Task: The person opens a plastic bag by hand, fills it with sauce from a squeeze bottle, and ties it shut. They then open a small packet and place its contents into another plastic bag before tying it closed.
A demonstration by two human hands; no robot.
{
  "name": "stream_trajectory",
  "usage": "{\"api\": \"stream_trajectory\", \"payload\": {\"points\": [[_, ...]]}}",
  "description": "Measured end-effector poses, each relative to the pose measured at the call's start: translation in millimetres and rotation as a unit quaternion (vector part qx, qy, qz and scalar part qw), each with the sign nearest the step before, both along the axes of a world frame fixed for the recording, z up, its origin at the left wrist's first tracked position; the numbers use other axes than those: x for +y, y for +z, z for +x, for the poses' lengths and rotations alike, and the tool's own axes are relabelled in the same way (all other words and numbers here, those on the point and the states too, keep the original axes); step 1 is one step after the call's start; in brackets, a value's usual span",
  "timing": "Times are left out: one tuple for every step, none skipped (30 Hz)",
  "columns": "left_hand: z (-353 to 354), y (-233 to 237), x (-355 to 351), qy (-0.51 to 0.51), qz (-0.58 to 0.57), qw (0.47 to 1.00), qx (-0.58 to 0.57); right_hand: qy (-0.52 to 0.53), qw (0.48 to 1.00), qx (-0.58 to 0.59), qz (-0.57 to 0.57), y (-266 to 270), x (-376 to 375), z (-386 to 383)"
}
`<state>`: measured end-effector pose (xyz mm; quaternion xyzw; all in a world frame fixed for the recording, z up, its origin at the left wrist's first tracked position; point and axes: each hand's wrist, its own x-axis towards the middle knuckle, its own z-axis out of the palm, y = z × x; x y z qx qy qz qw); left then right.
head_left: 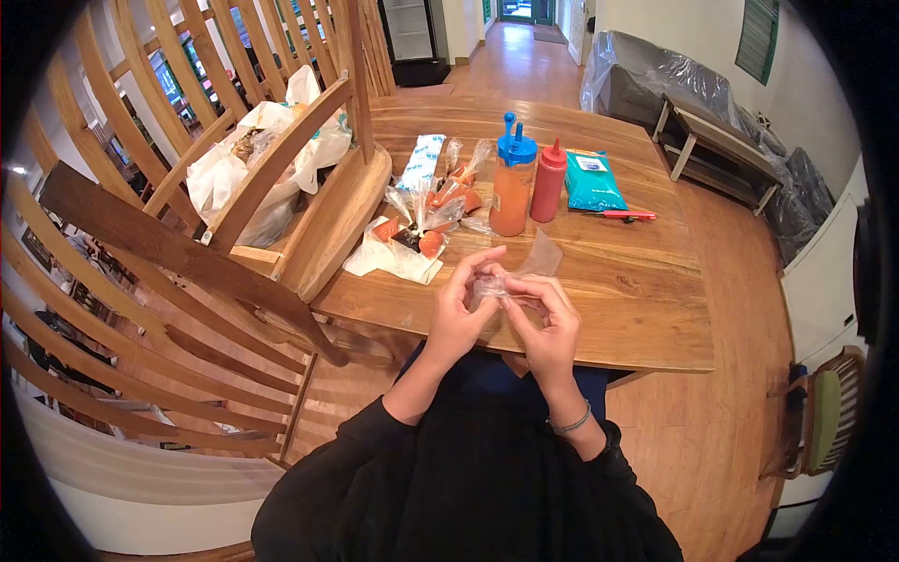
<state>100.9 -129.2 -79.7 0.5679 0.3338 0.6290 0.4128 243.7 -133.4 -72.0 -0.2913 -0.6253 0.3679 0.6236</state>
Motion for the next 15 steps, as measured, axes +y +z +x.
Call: {"api": "stream_trajectory", "payload": {"points": [[0.0,1.3,-0.8,0.005,0.007,1.000,0.011,-0.011,0.999,-0.034,0.018,-3.1,2.6,3.3],[0.6,2.8,-1.8,0.009,0.015,1.000,0.022,-0.023,0.997,-0.068,0.035,-5.2,3.9,5.1],[1.3,4.0,-2.7,0.012,0.022,0.999,0.033,-0.022,0.999,-0.046,0.016,-5.9,3.0,3.8],[2.4,4.7,-3.4,0.029,0.019,0.999,0.041,-0.021,1.000,-0.023,-0.003,-6.5,1.1,0.9],[3.8,5.5,-3.6,0.046,0.017,0.998,0.049,-0.019,1.000,0.000,-0.021,-6.6,-0.3,-1.1],[5.1,6.0,-3.4,0.062,0.015,0.996,0.058,-0.019,1.000,-0.014,-0.005,-6.3,-1.1,-1.7],[6.4,4.7,-2.3,0.098,0.030,0.992,0.076,-0.019,0.999,-0.027,0.012,-5.7,-2.1,-2.0],[7.8,2.3,-0.5,0.134,0.045,0.986,0.093,-0.019,0.999,-0.041,0.028,-4.9,-2.6,-2.3],[8.6,0.9,0.5,0.170,0.060,0.978,0.110,-0.014,0.998,-0.057,0.035,-4.1,-2.8,-2.4],[8.5,1.4,-0.1,0.186,0.064,0.972,0.125,-0.010,0.996,-0.074,0.040,-3.5,-3.4,-2.2],[7.9,2.5,-1.1,0.202,0.068,0.967,0.141,-0.006,0.995,-0.090,0.046,-2.8,-4.2,-1.9],[7.0,3.3,-1.5,0.217,0.073,0.961,0.156,-0.002,0.995,-0.093,0.040,-2.2,-6.4,-2.4],[4.8,3.4,0.0,0.224,0.063,0.961,0.152,0.008,0.991,-0.114,0.063,-1.7,-8.6,-3.5],[1.6,2.9,3.1,0.231,0.052,0.960,0.148,0.020,0.987,-0.135,0.085,-1.4,-11.1,-5.0],[-0.5,0.7,5.7,0.238,0.042,0.960,0.144,0.031,0.981,-0.155,0.107,-1.5,-13.0,-6.5]]}}
